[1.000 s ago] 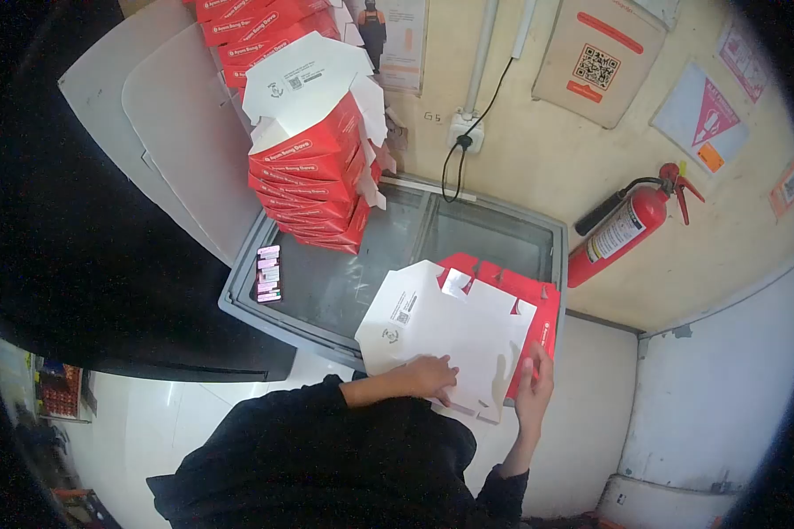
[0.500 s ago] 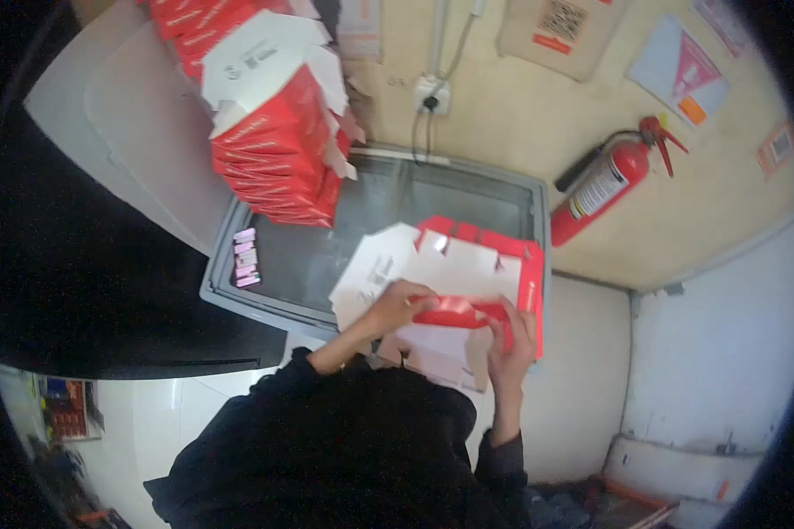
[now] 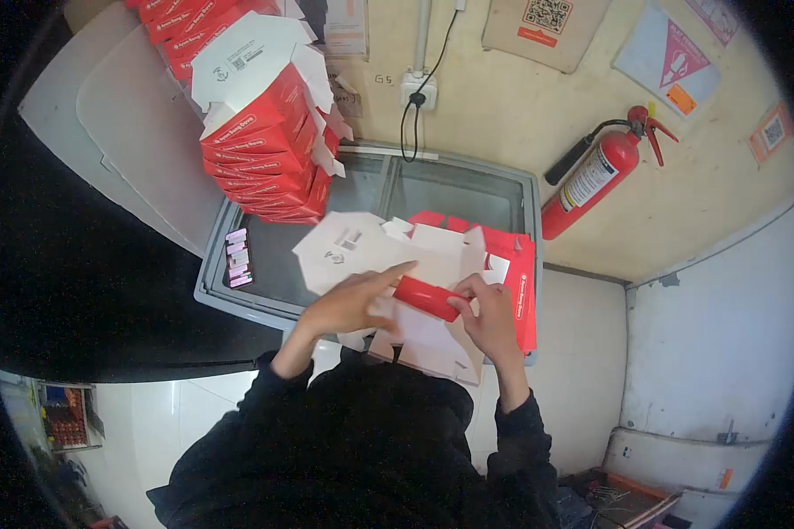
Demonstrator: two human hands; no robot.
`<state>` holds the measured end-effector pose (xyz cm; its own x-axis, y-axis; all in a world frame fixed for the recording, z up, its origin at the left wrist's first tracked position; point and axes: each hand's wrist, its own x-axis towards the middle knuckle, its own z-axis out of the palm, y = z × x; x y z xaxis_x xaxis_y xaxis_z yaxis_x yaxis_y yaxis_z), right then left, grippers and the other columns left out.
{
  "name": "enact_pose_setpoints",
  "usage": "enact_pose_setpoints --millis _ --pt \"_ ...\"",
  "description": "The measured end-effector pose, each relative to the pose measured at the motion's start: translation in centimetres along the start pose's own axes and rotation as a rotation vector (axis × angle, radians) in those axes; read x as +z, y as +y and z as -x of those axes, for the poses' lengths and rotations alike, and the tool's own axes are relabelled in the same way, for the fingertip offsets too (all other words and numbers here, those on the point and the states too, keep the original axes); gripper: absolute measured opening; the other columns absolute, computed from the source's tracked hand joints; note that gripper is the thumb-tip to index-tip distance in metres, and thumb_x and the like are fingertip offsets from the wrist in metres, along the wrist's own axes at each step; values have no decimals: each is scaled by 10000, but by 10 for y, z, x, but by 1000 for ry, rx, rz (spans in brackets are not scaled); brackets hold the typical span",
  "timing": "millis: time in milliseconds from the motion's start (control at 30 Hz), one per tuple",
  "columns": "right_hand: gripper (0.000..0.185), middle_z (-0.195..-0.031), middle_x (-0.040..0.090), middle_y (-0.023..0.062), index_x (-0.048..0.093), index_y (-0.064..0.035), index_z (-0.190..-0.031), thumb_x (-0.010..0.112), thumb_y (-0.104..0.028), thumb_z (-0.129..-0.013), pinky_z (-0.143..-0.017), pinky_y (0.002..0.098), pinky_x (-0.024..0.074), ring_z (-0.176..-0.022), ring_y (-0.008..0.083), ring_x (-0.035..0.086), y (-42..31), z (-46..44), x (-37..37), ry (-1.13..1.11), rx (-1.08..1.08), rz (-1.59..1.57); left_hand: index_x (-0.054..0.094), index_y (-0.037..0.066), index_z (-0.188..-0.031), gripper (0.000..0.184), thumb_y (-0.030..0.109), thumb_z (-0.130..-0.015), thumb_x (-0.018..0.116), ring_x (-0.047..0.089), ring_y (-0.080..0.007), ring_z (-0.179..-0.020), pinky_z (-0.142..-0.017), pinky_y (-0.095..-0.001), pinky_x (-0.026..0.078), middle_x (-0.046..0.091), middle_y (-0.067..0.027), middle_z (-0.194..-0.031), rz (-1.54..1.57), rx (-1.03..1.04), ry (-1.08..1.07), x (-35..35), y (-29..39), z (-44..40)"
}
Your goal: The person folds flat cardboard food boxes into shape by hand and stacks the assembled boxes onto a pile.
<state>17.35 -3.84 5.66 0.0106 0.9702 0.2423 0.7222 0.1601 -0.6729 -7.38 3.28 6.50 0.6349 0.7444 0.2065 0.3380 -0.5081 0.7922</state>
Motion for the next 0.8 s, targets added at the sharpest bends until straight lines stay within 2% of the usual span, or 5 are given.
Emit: enact_pose_setpoints --millis 67,200,400,533,800 --pt "94 -796 655 65 660 -57 -887 730 -94 -837 -762 338 455 -757 227 644 -4 -4 -1 54 16 -118 687 16 -1066 267 97 -814 718 663 -348 -803 -758 -419 503 701 -160 -851 -270 152 236 -5 -22 19" --pt "93 -827 657 92 679 -48 -920 715 -77 -839 -688 366 457 -749 232 635 -14 -8 8 44 -32 -125 595 108 -1206 429 91 -794 714 667 -322 -800 -712 -419 489 697 -115 -794 -394 -196 102 -18 -30 15" --pt "142 -800 611 121 696 -53 -950 696 -21 -812 -679 381 447 -729 259 593 -49 -25 30 98 -206 -37 604 132 -1089 355 105 -758 730 655 -273 -774 -712 -394 452 661 -64 -740 -650 81 215 -16 26 -6" --pt "139 -777 587 110 685 -50 -922 675 16 -800 -695 375 433 -740 268 556 -55 -26 16 16 -141 -325 596 116 -1079 369 96 -738 735 626 -266 -775 -716 -393 430 629 -46 -737 -409 100 119 -38 14 -9" --pt "169 -820 606 89 686 -39 -961 691 42 -813 -652 320 459 -728 213 560 -55 -23 19 87 -256 -86 593 118 -1066 367 57 -732 733 624 -273 -804 -754 -390 431 637 -45 -756 -492 117 139 -33 26 -10"
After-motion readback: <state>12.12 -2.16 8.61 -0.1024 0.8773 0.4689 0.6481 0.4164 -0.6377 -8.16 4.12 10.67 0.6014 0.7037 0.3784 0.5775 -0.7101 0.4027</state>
